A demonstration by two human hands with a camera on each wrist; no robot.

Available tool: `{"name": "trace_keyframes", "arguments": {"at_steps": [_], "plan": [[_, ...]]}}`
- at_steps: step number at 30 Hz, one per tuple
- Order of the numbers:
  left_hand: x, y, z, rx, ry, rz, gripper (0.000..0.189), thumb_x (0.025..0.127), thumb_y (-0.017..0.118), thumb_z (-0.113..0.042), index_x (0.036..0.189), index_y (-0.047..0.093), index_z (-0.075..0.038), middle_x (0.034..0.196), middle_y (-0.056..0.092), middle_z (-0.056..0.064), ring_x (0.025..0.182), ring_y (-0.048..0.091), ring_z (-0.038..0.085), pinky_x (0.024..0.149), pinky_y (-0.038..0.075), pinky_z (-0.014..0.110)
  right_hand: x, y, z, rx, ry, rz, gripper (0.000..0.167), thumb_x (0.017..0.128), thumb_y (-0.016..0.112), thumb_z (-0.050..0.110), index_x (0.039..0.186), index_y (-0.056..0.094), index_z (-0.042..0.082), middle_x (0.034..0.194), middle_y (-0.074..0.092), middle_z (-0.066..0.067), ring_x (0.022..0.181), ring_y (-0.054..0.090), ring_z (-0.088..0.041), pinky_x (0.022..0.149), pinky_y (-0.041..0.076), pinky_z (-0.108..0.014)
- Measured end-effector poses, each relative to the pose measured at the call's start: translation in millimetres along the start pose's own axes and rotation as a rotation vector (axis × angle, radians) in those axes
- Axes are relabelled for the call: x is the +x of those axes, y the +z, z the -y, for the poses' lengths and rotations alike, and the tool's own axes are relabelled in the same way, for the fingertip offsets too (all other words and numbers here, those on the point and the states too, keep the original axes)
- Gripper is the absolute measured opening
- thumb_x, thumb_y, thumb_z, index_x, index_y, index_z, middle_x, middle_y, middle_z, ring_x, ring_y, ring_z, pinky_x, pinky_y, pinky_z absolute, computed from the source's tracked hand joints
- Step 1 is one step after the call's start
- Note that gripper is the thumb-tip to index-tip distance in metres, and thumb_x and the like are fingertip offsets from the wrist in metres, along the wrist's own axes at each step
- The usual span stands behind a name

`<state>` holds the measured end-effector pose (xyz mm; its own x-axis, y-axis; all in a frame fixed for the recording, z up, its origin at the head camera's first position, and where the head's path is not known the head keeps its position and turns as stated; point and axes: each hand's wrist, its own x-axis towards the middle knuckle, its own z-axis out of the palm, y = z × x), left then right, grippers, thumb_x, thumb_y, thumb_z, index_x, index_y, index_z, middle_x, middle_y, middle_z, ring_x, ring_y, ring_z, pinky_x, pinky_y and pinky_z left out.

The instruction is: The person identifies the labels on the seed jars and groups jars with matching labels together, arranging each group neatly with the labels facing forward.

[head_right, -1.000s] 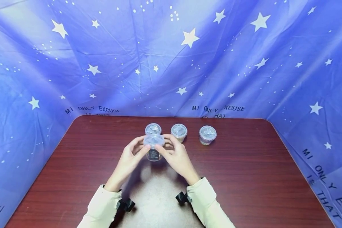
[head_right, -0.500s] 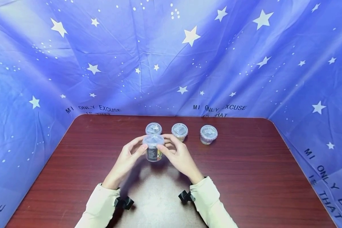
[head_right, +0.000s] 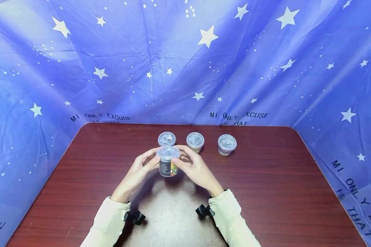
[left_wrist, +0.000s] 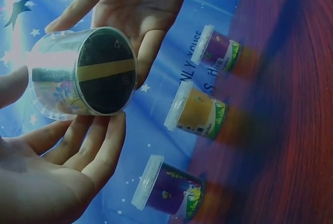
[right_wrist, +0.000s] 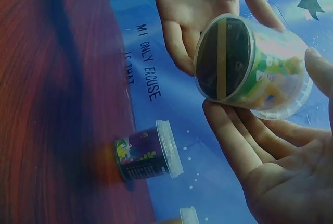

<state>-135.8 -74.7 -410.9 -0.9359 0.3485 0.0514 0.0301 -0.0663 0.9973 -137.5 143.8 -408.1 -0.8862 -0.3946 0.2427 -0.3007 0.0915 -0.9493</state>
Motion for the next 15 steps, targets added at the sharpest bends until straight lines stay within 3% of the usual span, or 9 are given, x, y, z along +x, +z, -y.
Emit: {"name": "trace_keyframes", "arguments": {"at_steps": [7,15], "plan": [[0.2,4.3,-0.4,0.002,0.005,-0.061,0.042,0.102,0.055,-0.016,0.141,0.050,-0.001,0.129,0.059,0.022,0.109,0.063,0.017,0.096,0.053,0.033,0.0,4,1,-0.058,0.011,-0.096,0.040,0.098,0.064,0.015,0.136,0.055,0.007,0.122,0.067,-0.012,0.112,0.064,-0.020,0.097,0.053,-0.031],[-0.4,13.1,-3.4,0.111,0.059,-0.165,0.045,0.094,0.068,-0.015,0.136,0.054,-0.006,0.128,0.061,0.016,0.115,0.062,0.026,0.096,0.052,0.031,1.7,7,1,-0.096,0.021,-0.196,0.039,0.093,0.071,0.016,0.129,0.060,0.011,0.112,0.071,-0.009,0.105,0.066,-0.021,0.092,0.055,-0.032]]}}
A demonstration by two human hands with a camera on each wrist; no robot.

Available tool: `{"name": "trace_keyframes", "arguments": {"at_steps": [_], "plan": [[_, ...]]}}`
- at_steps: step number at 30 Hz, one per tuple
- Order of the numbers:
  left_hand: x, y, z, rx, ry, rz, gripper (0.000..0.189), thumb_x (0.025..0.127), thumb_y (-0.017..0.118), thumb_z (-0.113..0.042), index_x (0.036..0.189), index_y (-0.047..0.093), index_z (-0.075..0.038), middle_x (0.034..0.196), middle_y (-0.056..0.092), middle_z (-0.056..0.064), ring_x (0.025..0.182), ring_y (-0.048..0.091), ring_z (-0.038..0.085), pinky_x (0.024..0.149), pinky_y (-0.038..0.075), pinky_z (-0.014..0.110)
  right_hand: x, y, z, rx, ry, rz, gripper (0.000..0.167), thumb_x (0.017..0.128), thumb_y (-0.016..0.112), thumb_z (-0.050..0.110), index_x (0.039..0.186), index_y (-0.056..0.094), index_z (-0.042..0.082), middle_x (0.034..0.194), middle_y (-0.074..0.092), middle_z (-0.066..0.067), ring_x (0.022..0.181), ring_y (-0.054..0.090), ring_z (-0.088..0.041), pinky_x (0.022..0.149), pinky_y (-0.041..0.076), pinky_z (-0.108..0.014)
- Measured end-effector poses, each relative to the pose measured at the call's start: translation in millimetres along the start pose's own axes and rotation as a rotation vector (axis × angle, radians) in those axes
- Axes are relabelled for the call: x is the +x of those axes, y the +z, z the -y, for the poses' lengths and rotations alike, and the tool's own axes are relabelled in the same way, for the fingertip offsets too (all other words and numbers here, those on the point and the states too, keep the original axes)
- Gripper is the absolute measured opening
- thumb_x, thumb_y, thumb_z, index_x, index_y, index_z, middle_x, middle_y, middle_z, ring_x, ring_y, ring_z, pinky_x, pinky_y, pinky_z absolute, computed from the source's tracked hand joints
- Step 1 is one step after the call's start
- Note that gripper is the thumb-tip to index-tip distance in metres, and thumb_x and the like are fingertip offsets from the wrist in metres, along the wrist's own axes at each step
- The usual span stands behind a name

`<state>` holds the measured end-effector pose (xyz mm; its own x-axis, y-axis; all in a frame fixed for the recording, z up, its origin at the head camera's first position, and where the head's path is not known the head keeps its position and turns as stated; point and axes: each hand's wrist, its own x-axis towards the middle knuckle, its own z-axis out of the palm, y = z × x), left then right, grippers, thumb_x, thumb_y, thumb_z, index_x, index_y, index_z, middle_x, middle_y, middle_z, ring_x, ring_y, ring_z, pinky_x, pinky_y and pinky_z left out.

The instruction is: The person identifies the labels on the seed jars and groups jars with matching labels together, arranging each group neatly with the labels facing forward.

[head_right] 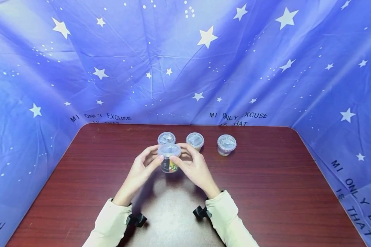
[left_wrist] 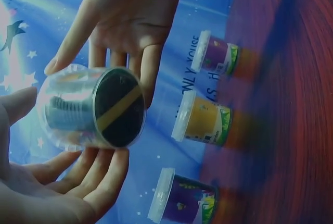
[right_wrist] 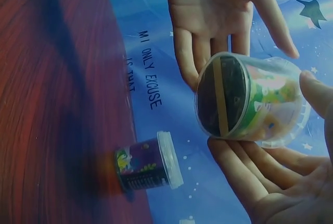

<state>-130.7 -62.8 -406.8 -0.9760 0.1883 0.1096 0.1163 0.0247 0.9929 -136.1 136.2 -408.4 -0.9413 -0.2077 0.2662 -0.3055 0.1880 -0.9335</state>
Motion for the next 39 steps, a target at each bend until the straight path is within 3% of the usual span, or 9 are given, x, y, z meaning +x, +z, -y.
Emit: {"name": "trace_keyframes", "arguments": {"at_steps": [7,13,17,22,30,35,39], "plan": [[1.8,2.8,2.3,-0.014,0.002,-0.030,0.047,0.092,0.071,-0.012,0.136,0.055,-0.005,0.126,0.064,0.015,0.114,0.063,0.027,0.092,0.053,0.027,-1.0,4,4,0.012,0.012,-0.008,0.040,0.091,0.073,0.018,0.128,0.059,0.011,0.110,0.071,-0.011,0.103,0.067,-0.023,0.086,0.058,-0.031],[2.8,0.3,2.2,-0.011,-0.017,-0.007,0.046,0.093,0.070,-0.015,0.136,0.056,-0.005,0.128,0.064,0.015,0.113,0.064,0.025,0.094,0.052,0.028,-2.1,1,4,-0.017,0.003,0.005,0.036,0.092,0.072,0.018,0.125,0.060,0.010,0.108,0.071,-0.009,0.102,0.067,-0.023,0.086,0.058,-0.033],[3.6,-4.6,4.3,-0.031,-0.033,0.023,0.044,0.095,0.067,-0.016,0.137,0.057,-0.007,0.128,0.064,0.014,0.110,0.064,0.021,0.094,0.052,0.027,-1.7,-3,5,-0.023,-0.014,0.030,0.033,0.094,0.070,0.015,0.125,0.061,0.008,0.110,0.071,-0.010,0.104,0.066,-0.026,0.090,0.056,-0.034],[4.0,-12.0,6.5,-0.081,-0.016,0.081,0.043,0.097,0.064,-0.014,0.138,0.055,-0.007,0.127,0.064,0.016,0.109,0.064,0.017,0.094,0.051,0.026,-1.4,-9,7,0.053,-0.013,0.088,0.033,0.096,0.066,0.011,0.128,0.059,0.005,0.117,0.068,-0.014,0.108,0.064,-0.031,0.089,0.056,-0.033],[2.4,-14.8,5.9,-0.225,-0.030,0.177,0.045,0.100,0.059,-0.015,0.141,0.050,-0.001,0.128,0.061,0.016,0.110,0.064,0.014,0.095,0.054,0.033,-1.3,-10,9,0.135,-0.022,0.189,0.040,0.099,0.061,0.012,0.138,0.053,0.005,0.125,0.065,-0.016,0.114,0.063,-0.017,0.097,0.052,-0.029],[2.8,-14.4,4.9,-0.218,-0.038,0.163,0.046,0.099,0.059,-0.017,0.141,0.050,0.000,0.128,0.061,0.017,0.109,0.064,0.014,0.095,0.054,0.035,-1.3,-8,9,0.123,-0.022,0.154,0.039,0.099,0.061,0.014,0.137,0.055,0.007,0.122,0.066,-0.013,0.113,0.064,-0.018,0.097,0.052,-0.030],[2.9,-12.4,3.9,-0.192,-0.046,0.108,0.043,0.099,0.060,-0.014,0.139,0.052,-0.001,0.127,0.061,0.020,0.107,0.065,0.015,0.094,0.055,0.033,-0.7,-7,8,0.083,-0.014,0.099,0.039,0.097,0.065,0.013,0.135,0.057,0.007,0.118,0.068,-0.014,0.109,0.066,-0.022,0.093,0.054,-0.030]]}}
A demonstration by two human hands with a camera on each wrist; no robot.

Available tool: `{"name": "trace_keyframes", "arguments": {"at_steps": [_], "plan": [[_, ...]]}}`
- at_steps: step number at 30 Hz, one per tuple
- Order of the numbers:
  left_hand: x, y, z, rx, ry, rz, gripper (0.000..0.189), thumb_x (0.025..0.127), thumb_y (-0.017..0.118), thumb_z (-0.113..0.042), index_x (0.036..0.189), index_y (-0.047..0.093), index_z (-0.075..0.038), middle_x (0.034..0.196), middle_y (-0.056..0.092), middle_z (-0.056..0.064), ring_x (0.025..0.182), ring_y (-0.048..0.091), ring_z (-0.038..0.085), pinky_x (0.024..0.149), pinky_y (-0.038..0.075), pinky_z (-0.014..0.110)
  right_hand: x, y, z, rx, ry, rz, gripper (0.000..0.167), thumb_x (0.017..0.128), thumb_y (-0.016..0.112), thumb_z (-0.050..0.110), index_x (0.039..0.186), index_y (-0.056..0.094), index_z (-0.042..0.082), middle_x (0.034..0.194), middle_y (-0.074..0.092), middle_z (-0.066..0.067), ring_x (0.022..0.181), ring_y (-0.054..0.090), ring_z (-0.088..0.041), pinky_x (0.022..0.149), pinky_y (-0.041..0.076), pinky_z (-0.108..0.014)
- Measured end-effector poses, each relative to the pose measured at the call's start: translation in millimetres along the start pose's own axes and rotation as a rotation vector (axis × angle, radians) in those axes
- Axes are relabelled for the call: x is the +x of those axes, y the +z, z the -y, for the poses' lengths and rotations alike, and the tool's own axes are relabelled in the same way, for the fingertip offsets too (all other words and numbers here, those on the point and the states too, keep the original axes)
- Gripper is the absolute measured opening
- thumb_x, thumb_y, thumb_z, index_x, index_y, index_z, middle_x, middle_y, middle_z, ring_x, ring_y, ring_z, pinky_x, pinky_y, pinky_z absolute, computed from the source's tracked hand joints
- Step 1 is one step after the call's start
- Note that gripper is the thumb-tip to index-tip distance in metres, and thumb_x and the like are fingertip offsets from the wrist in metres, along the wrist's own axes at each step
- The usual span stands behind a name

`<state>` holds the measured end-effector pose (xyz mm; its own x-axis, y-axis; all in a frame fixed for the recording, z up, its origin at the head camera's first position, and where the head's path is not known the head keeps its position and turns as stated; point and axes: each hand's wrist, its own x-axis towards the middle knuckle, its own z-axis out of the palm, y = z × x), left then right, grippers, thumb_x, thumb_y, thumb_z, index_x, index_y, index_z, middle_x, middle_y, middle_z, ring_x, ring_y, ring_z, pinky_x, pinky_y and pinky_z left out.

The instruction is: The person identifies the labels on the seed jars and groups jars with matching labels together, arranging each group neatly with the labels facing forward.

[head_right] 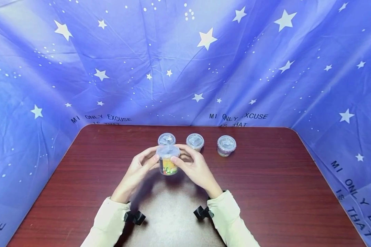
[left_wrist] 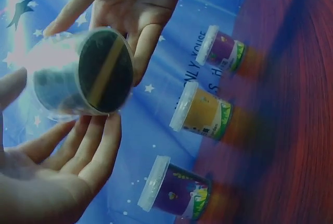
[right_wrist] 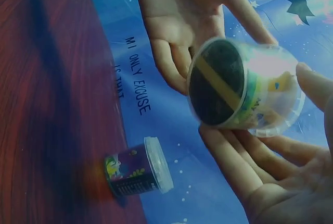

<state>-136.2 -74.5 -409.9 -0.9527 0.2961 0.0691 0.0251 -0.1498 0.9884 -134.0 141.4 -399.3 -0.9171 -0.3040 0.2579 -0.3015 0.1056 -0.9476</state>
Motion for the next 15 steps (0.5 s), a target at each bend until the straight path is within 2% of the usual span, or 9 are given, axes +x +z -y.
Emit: {"name": "trace_keyframes", "arguments": {"at_steps": [4,8,15], "plan": [[-0.6,5.6,-2.2,0.075,0.016,-0.068,0.043,0.097,0.063,-0.014,0.137,0.054,-0.003,0.127,0.061,0.019,0.109,0.064,0.019,0.094,0.054,0.031,1.5,2,-1,-0.040,0.011,-0.066,0.039,0.094,0.069,0.013,0.132,0.059,0.007,0.113,0.070,-0.013,0.104,0.067,-0.024,0.090,0.056,-0.030],[-1.7,11.1,-1.3,0.173,0.027,-0.104,0.046,0.094,0.069,-0.017,0.136,0.056,-0.007,0.128,0.063,0.014,0.114,0.063,0.023,0.097,0.052,0.032,0.3,5,-2,-0.061,0.008,-0.090,0.038,0.093,0.070,0.014,0.129,0.061,0.007,0.111,0.071,-0.012,0.102,0.067,-0.023,0.090,0.055,-0.030],[0.0,10.5,0.7,0.190,0.048,-0.103,0.044,0.093,0.070,-0.016,0.134,0.057,-0.007,0.127,0.064,0.013,0.113,0.063,0.025,0.097,0.051,0.034,-0.8,6,-4,-0.061,-0.006,-0.083,0.038,0.093,0.069,0.013,0.130,0.060,0.007,0.112,0.071,-0.012,0.103,0.067,-0.020,0.090,0.056,-0.032]]}}
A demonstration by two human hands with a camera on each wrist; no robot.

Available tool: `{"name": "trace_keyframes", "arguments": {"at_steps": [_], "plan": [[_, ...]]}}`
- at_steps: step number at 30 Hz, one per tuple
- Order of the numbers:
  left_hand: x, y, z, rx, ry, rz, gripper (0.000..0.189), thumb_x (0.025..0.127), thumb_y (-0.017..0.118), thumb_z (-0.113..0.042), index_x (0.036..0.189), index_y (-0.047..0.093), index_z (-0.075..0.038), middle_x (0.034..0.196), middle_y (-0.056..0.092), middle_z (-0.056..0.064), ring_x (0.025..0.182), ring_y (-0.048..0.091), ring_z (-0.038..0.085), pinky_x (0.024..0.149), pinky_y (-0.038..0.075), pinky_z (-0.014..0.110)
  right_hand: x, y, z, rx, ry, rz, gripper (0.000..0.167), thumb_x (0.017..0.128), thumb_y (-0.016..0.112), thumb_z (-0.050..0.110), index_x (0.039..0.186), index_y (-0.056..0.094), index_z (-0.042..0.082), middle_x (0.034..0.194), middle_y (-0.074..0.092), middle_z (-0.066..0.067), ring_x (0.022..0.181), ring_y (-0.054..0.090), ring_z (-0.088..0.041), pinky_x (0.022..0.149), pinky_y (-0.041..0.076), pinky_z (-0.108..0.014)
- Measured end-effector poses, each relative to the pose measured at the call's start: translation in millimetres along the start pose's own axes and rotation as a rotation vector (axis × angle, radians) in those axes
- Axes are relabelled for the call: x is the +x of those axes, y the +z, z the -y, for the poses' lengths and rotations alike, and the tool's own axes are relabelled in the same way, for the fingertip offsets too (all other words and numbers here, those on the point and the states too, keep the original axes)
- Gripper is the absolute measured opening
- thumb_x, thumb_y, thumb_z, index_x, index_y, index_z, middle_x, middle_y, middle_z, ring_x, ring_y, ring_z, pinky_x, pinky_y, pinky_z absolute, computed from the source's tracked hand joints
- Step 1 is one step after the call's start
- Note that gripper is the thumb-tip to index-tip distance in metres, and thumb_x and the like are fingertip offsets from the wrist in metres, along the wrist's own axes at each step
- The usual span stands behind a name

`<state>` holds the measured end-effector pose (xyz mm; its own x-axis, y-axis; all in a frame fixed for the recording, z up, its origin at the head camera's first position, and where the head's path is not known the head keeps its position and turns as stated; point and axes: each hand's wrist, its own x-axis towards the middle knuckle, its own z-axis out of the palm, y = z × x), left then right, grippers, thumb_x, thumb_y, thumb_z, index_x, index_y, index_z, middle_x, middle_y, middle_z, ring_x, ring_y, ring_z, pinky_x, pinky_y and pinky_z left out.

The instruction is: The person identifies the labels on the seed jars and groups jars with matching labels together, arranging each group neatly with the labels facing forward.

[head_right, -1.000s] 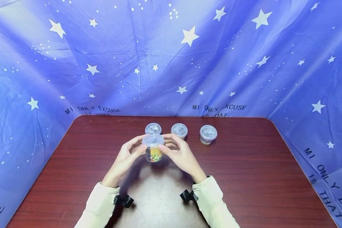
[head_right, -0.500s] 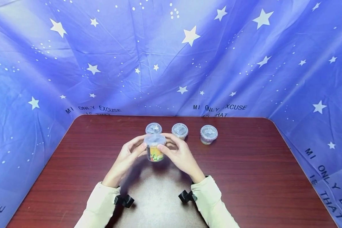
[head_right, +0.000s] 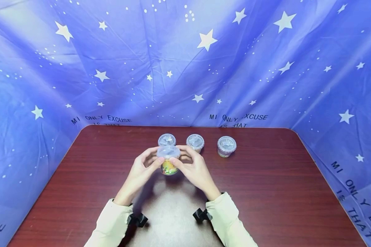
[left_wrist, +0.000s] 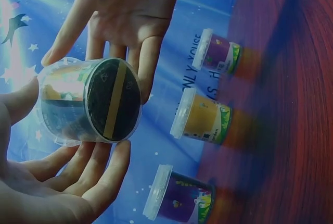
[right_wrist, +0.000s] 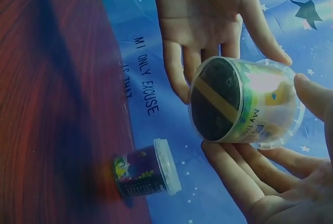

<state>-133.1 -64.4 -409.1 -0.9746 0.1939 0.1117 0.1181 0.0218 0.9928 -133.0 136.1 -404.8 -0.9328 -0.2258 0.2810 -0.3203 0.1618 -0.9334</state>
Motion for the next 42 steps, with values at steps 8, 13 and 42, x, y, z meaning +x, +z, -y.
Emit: {"name": "trace_keyframes", "arguments": {"at_steps": [8,13,42], "plan": [[1.0,-10.4,-2.9,-0.112,-0.031,0.092,0.043,0.098,0.062,-0.014,0.138,0.053,-0.003,0.129,0.061,0.018,0.109,0.063,0.016,0.094,0.052,0.029,0.4,-6,2,0.131,0.037,0.065,0.038,0.097,0.063,0.011,0.133,0.057,0.003,0.121,0.065,-0.020,0.109,0.064,-0.018,0.090,0.057,-0.041],[-0.2,-12.8,-1.7,-0.188,-0.047,0.177,0.044,0.100,0.057,-0.015,0.141,0.049,0.000,0.130,0.059,0.020,0.107,0.064,0.013,0.095,0.054,0.037,-0.7,-8,3,0.168,0.076,0.113,0.040,0.099,0.061,0.015,0.138,0.054,0.005,0.125,0.063,-0.019,0.110,0.064,-0.018,0.090,0.057,-0.035],[-1.3,-0.2,-4.5,-0.078,-0.020,0.019,0.047,0.092,0.070,-0.013,0.136,0.054,-0.005,0.128,0.063,0.016,0.116,0.062,0.027,0.092,0.054,0.028,1.0,0,0,0.087,0.019,-0.005,0.039,0.091,0.071,0.008,0.129,0.059,0.006,0.115,0.068,-0.015,0.106,0.065,-0.020,0.091,0.054,-0.030]]}}
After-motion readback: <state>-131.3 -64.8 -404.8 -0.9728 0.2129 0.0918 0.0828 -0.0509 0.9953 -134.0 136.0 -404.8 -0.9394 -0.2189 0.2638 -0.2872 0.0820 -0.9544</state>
